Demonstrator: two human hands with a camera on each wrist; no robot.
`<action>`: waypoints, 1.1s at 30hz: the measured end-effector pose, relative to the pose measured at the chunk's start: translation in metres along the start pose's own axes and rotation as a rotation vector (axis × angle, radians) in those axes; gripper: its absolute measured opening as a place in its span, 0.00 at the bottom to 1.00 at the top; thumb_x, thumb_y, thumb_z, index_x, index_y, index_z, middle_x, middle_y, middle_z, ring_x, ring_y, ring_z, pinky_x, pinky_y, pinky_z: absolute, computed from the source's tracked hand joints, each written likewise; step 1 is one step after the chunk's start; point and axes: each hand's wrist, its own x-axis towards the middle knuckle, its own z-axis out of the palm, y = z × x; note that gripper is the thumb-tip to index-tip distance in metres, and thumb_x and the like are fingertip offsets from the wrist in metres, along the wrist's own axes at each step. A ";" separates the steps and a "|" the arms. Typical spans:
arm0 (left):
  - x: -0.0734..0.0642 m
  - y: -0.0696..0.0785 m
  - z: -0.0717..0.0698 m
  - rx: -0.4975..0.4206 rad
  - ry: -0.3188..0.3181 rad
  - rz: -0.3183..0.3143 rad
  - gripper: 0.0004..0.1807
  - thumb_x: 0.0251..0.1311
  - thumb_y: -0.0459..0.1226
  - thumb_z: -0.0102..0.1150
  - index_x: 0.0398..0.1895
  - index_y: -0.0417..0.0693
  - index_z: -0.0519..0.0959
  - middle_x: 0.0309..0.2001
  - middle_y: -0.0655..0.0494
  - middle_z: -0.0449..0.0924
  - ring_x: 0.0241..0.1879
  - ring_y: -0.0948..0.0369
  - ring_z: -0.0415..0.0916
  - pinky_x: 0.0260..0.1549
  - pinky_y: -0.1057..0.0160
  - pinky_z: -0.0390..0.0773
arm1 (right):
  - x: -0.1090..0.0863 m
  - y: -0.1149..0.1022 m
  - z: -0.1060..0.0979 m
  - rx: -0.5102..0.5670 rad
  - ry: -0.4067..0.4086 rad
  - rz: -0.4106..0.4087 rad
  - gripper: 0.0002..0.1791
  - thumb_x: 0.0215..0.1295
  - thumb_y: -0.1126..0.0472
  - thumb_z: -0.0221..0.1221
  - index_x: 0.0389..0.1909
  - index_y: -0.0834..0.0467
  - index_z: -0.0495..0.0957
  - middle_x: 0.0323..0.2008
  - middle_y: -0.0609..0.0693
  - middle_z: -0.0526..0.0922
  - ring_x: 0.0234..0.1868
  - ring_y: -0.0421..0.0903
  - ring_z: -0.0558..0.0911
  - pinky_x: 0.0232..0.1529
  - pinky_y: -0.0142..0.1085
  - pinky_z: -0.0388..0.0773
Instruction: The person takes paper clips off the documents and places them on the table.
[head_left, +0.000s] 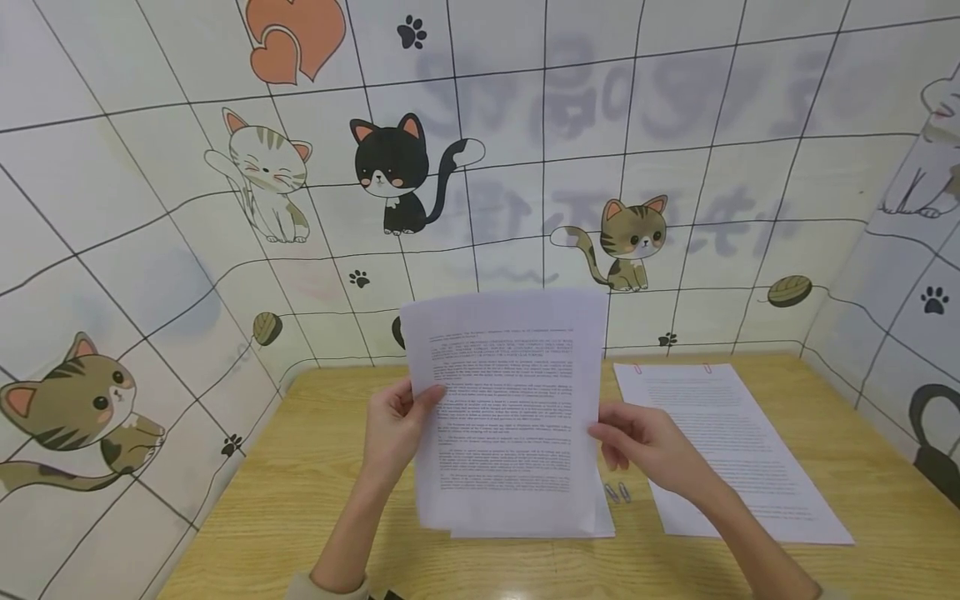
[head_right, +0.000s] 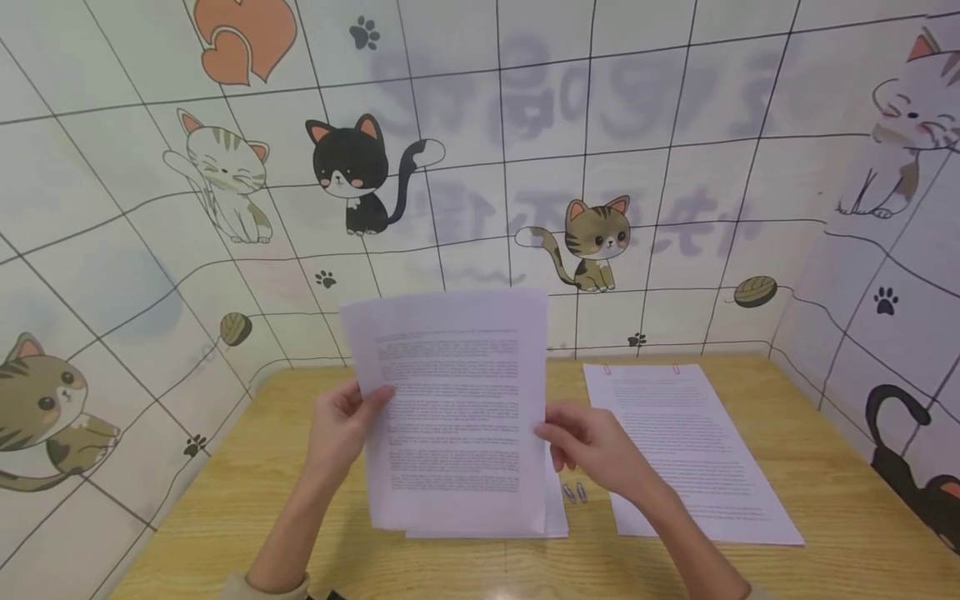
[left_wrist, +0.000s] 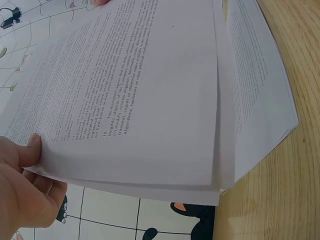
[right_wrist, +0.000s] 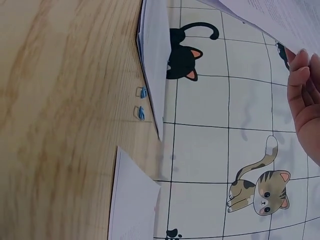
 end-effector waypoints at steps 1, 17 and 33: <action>0.000 0.000 0.000 -0.004 0.000 -0.004 0.10 0.65 0.28 0.64 0.48 0.35 0.84 0.35 0.42 0.87 0.28 0.56 0.86 0.26 0.61 0.84 | 0.000 0.000 0.000 0.009 -0.003 -0.002 0.08 0.74 0.71 0.55 0.48 0.62 0.80 0.20 0.52 0.77 0.19 0.46 0.74 0.17 0.35 0.73; 0.001 0.000 0.002 -0.035 -0.015 -0.066 0.12 0.66 0.30 0.63 0.51 0.36 0.83 0.37 0.41 0.87 0.31 0.57 0.86 0.29 0.63 0.83 | 0.006 -0.007 0.007 -0.096 0.106 0.095 0.05 0.73 0.66 0.59 0.35 0.60 0.80 0.17 0.45 0.77 0.17 0.43 0.76 0.18 0.33 0.74; 0.007 0.000 -0.017 0.078 -0.159 -0.165 0.10 0.66 0.29 0.63 0.49 0.35 0.82 0.40 0.45 0.86 0.38 0.56 0.83 0.40 0.63 0.81 | 0.016 -0.010 0.008 -0.175 0.206 0.131 0.05 0.73 0.64 0.60 0.36 0.60 0.79 0.18 0.46 0.75 0.18 0.41 0.73 0.17 0.32 0.70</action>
